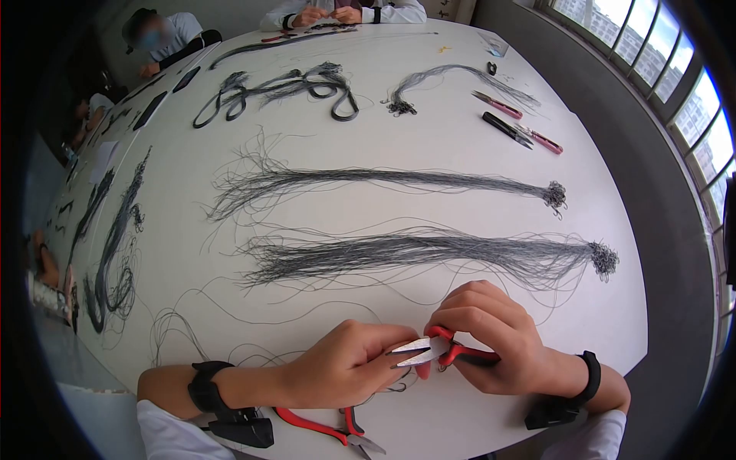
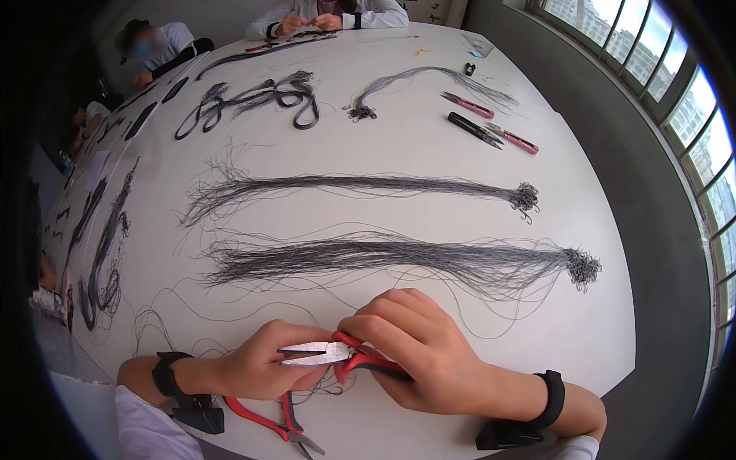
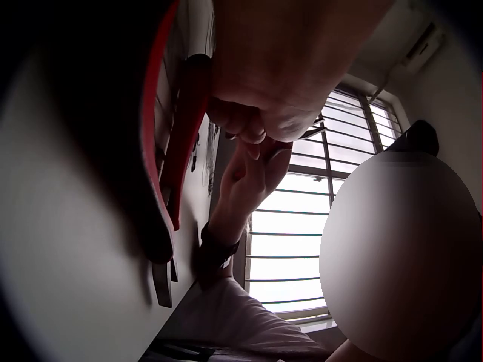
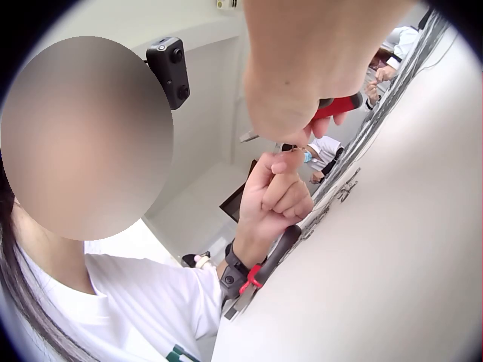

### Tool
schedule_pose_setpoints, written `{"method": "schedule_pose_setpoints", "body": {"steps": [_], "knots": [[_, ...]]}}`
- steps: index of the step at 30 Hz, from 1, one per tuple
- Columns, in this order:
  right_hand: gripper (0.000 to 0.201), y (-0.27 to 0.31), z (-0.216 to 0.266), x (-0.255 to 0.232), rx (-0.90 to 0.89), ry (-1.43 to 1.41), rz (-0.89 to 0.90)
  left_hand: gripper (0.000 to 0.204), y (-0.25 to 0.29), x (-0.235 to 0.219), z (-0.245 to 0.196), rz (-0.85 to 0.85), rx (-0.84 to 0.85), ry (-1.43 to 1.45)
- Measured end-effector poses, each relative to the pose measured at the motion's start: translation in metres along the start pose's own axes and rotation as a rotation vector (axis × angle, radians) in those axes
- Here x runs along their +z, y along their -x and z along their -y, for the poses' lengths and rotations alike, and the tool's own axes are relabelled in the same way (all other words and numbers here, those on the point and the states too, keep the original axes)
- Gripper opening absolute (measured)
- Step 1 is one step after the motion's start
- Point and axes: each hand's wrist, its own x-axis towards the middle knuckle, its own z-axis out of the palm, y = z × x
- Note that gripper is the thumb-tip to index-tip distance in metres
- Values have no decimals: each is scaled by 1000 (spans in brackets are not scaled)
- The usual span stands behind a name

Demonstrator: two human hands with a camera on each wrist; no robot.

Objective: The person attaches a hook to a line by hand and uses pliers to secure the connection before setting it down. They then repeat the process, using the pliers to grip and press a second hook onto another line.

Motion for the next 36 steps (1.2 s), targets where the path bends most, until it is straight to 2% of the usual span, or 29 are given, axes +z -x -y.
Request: {"method": "schedule_pose_setpoints", "body": {"steps": [6, 14, 19, 23, 25, 28, 36], "knots": [[50, 0, 0, -3, 50, -37, 23, 22, -1, -4, -8, -1, -121, 145], [49, 1, -1, -1, 82, -58, 15, 22, -2, -2, -4, -60, -109, 246], [50, -1, -2, -1, 28, -1, 15, 20, -3, -4, -3, -50, -105, 218], [45, -1, -1, 0, 41, 50, -14, 18, -2, -3, -6, -147, -94, 210], [38, -1, 2, 2, 141, 174, -161, 18, -2, -3, -6, -212, -69, 180], [33, 0, 2, 3, 183, 271, -174, 16, -3, -2, -3, -385, 72, 193], [33, 0, 9, 10, 194, 452, -156, 17, -2, 0, -5, -440, 77, 233]]}}
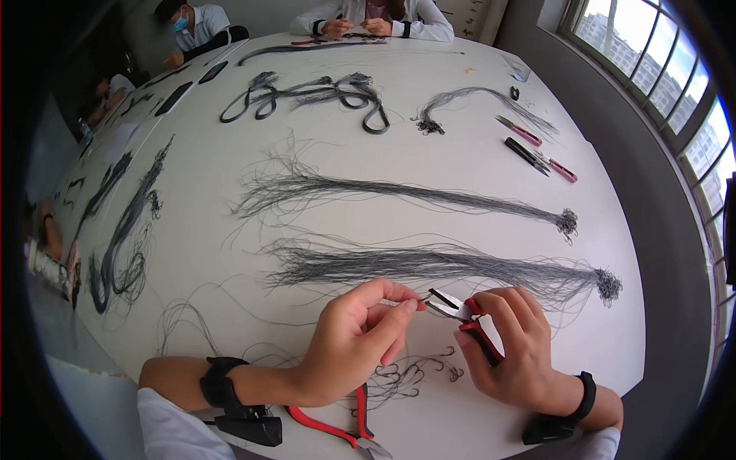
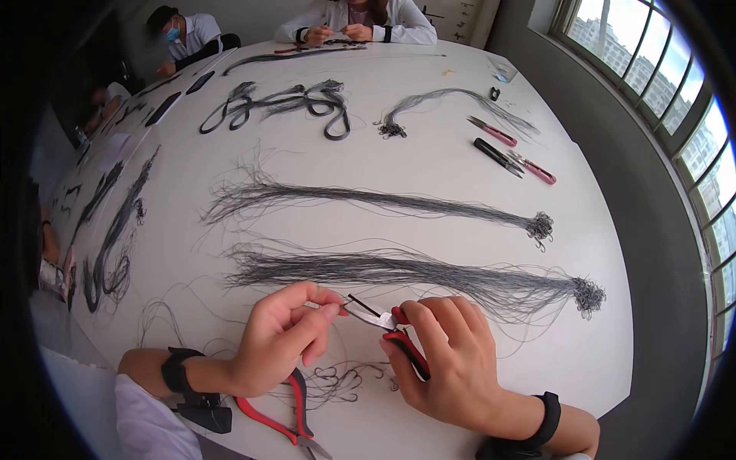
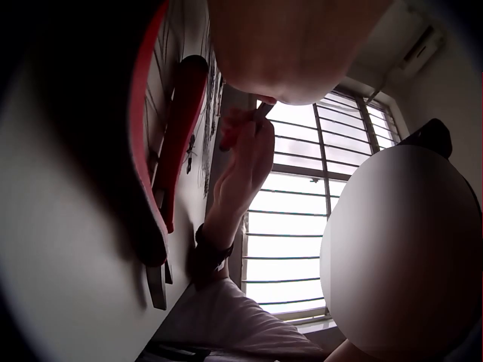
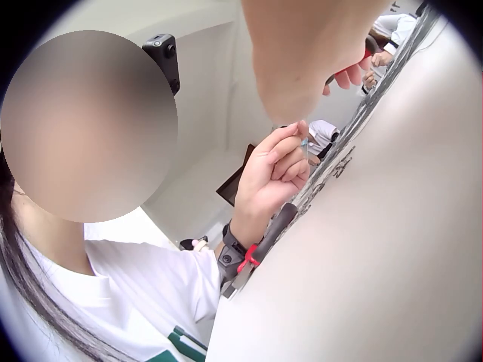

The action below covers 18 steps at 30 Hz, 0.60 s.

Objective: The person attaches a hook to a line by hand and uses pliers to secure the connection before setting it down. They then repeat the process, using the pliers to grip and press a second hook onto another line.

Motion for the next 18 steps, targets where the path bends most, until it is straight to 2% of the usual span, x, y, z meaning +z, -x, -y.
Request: {"method": "schedule_pose_setpoints", "body": {"steps": [8, 18], "knots": [[26, 2, 0, 2, -21, 14, 26, 17, 2, 2, 1, 42, -25, -33], [26, 0, -5, 1, -44, -2, 17, 14, 1, 0, 5, 58, 76, -105]]}}
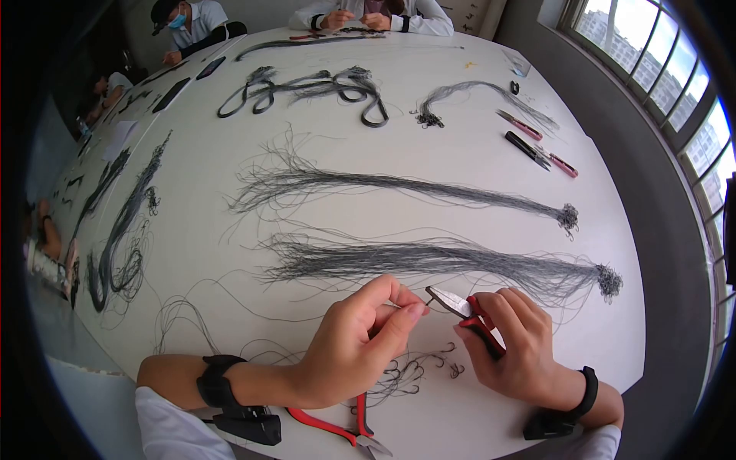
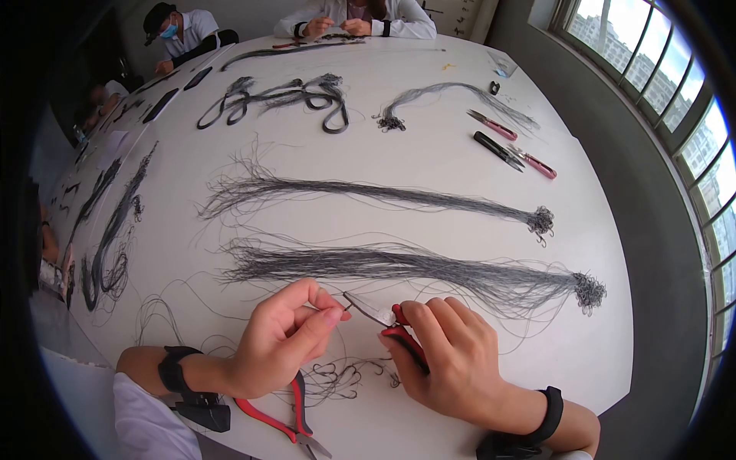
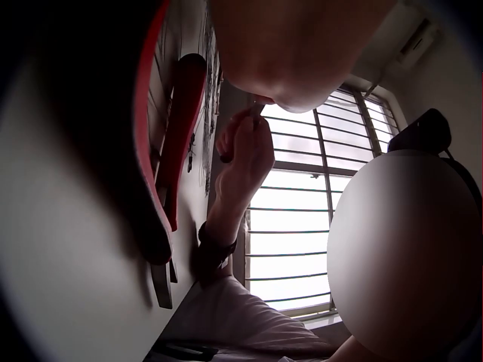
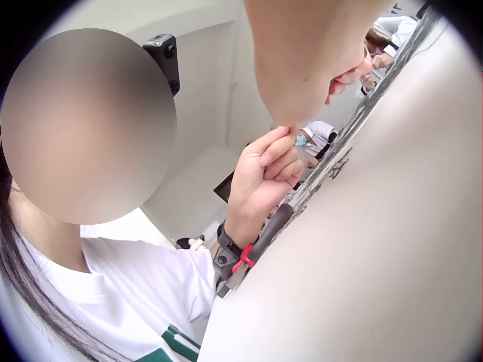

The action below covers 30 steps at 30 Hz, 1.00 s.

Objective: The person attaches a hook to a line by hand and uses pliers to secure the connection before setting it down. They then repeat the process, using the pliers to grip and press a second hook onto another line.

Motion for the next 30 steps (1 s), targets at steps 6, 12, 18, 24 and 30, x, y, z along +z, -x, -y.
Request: {"method": "schedule_pose_setpoints", "body": {"steps": [6, 12, 18, 24, 30], "knots": [[29, 0, -1, -1, -25, -10, -31, 19, 0, -1, -12, 136, -88, -113], [30, -2, -1, -5, -82, -9, -21, 31, -3, -3, -11, 344, -102, -23], [31, -1, -4, -3, -73, -25, -25, 32, -5, -5, -24, 395, -214, -7], [29, 0, -4, -1, -39, -67, 13, 34, -8, -7, -15, 444, -166, 102], [28, 1, -3, 0, 3, -116, 32, 34, -10, -10, -15, 463, -193, 217]]}}
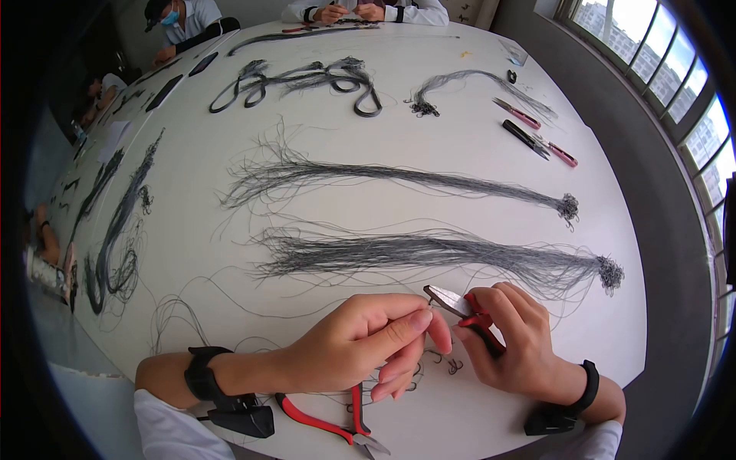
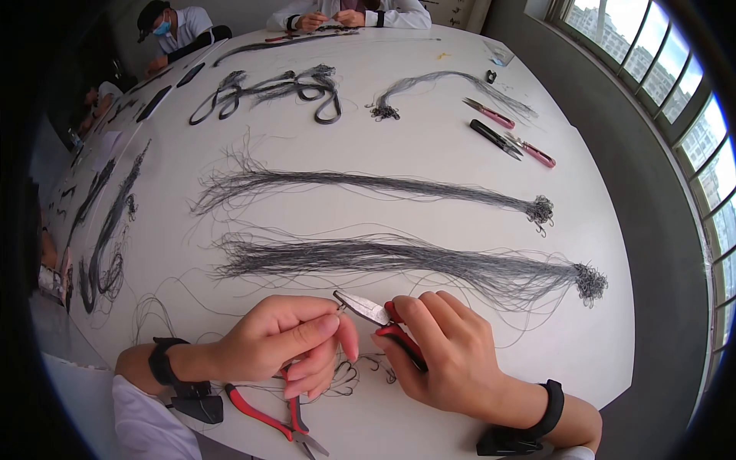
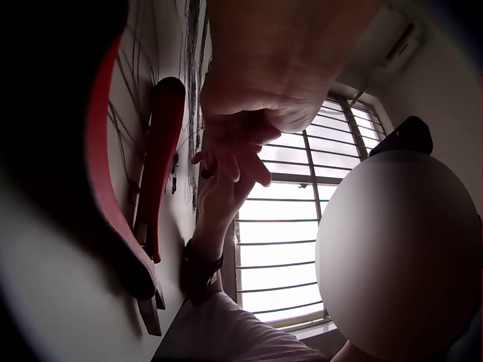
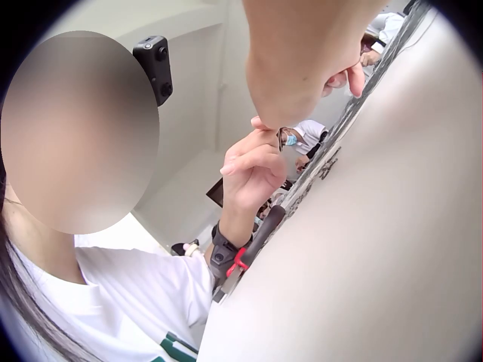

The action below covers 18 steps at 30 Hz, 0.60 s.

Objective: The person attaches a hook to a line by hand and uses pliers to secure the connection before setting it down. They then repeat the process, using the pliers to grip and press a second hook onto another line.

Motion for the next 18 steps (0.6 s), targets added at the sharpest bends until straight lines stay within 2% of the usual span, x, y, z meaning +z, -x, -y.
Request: {"method": "schedule_pose_setpoints", "body": {"steps": [2, 4, 8, 13, 18], "knots": [[28, 0, 0, 0, 10, -14, 7, 34, 0, -1, -4, 10, -30, 22], [28, 0, 0, 0, 21, -29, 13, 34, 0, -3, -8, 16, -95, -86], [28, 1, 0, 0, 29, -55, 11, 35, -2, -2, -1, -16, -50, 18], [28, 1, 1, 1, 45, -81, 22, 33, -5, -2, 10, 31, 55, 186], [27, 1, 1, 1, 65, -117, 39, 32, -3, -5, 4, 52, -20, 242]]}}
